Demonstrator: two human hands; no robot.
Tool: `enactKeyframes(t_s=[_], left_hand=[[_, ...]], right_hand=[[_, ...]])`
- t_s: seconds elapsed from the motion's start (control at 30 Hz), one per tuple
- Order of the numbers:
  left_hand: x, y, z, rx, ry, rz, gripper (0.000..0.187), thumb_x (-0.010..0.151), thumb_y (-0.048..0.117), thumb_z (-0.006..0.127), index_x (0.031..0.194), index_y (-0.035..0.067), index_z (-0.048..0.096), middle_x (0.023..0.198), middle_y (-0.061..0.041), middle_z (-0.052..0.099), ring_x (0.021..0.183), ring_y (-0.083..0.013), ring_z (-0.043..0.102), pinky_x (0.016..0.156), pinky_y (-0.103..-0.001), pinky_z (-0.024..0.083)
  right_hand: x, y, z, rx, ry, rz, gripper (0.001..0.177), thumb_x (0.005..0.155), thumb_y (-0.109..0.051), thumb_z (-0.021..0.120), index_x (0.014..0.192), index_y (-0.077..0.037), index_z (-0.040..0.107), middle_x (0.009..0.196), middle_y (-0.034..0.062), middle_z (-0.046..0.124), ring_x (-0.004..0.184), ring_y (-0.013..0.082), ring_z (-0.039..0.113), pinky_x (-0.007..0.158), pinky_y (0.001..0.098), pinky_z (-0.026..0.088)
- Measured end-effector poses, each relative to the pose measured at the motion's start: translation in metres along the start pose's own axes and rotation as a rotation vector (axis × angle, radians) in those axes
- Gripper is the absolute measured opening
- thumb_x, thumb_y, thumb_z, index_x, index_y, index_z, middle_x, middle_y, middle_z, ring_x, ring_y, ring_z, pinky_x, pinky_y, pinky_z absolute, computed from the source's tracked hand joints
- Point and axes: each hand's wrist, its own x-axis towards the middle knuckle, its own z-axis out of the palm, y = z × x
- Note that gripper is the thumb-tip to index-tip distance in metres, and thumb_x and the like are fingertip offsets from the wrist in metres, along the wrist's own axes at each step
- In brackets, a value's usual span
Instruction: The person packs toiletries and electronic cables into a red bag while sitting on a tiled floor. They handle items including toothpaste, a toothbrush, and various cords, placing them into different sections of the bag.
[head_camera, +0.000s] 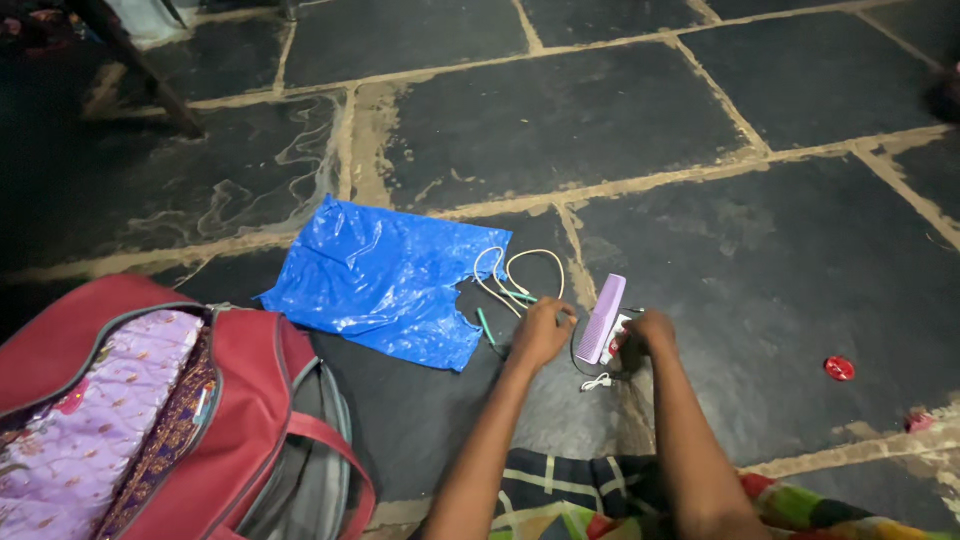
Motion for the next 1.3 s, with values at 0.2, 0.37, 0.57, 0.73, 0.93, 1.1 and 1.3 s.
enactKeyframes(t_s=[0.2,0.37,0.57,0.73,0.93,1.1,1.3], left_hand=[[-0.005,-0.011,0.010,-0.006,-0.019,0.017,0.016,0.086,0.020,0.076,0.100,0.011,0.076,0.103,-0.015,0.071,0.097,-0.0362,0.068,0.082,-0.046,0.054],[-0.004,-0.032,0.016,-0.044,-0.010,0.061,0.016,0.084,0.020,0.077,0.098,0.011,0.077,0.098,-0.013,0.073,0.091,-0.0321,0.070,0.082,-0.043,0.055],[-0.003,-0.036,0.018,-0.093,-0.030,0.003,0.018,0.085,0.021,0.078,0.100,0.011,0.078,0.098,-0.010,0.076,0.085,-0.0261,0.073,0.078,-0.038,0.057],[-0.004,-0.038,0.024,-0.154,-0.072,-0.032,0.020,0.086,0.021,0.076,0.101,0.009,0.077,0.100,-0.010,0.078,0.092,-0.0239,0.076,0.083,-0.036,0.058],[-0.002,-0.058,0.030,-0.097,0.039,-0.037,0.040,0.084,0.023,0.080,0.117,0.004,0.070,0.108,-0.016,0.076,0.098,-0.0298,0.073,0.085,-0.039,0.057],[0.000,-0.035,0.012,-0.099,0.177,-0.047,0.052,0.083,0.024,0.082,0.124,-0.002,0.062,0.107,-0.020,0.074,0.095,-0.0329,0.073,0.083,-0.042,0.056],[0.001,0.005,-0.021,-0.095,0.324,-0.027,0.028,0.085,0.018,0.080,0.105,0.001,0.070,0.089,-0.021,0.074,0.084,-0.0374,0.074,0.071,-0.045,0.055]], right_hand=[[-0.027,-0.013,0.001,0.274,0.028,0.121,0.048,0.074,-0.039,0.087,0.093,0.003,0.077,0.095,0.0255,0.076,0.090,0.0393,0.077,0.080,0.0496,0.059],[-0.060,-0.022,0.011,0.362,0.229,0.090,0.072,0.064,-0.030,0.095,0.114,0.006,0.058,0.112,0.0277,0.069,0.106,0.0440,0.068,0.087,0.0501,0.055],[-0.059,-0.031,0.019,0.378,0.194,0.098,0.073,0.063,-0.026,0.093,0.119,0.002,0.055,0.113,0.0246,0.070,0.106,0.0422,0.069,0.089,0.0494,0.056],[-0.052,-0.042,0.022,0.454,0.205,0.182,0.075,0.066,-0.028,0.092,0.127,-0.006,0.056,0.109,0.0207,0.072,0.104,0.0415,0.070,0.088,0.0502,0.056],[-0.033,-0.066,-0.007,1.217,-0.092,0.023,0.037,0.082,-0.021,0.077,0.117,-0.009,0.069,0.084,0.0071,0.068,0.066,0.0206,0.063,0.058,0.0367,0.049],[-0.057,-0.116,-0.071,1.237,-0.255,-0.144,0.027,0.088,-0.022,0.071,0.112,-0.008,0.068,0.079,0.0028,0.068,0.061,0.0141,0.064,0.058,0.0286,0.055],[-0.106,-0.164,-0.119,1.107,-0.359,-0.326,0.030,0.089,-0.024,0.074,0.114,-0.007,0.071,0.081,0.0011,0.066,0.068,0.0114,0.064,0.063,0.0284,0.053]])
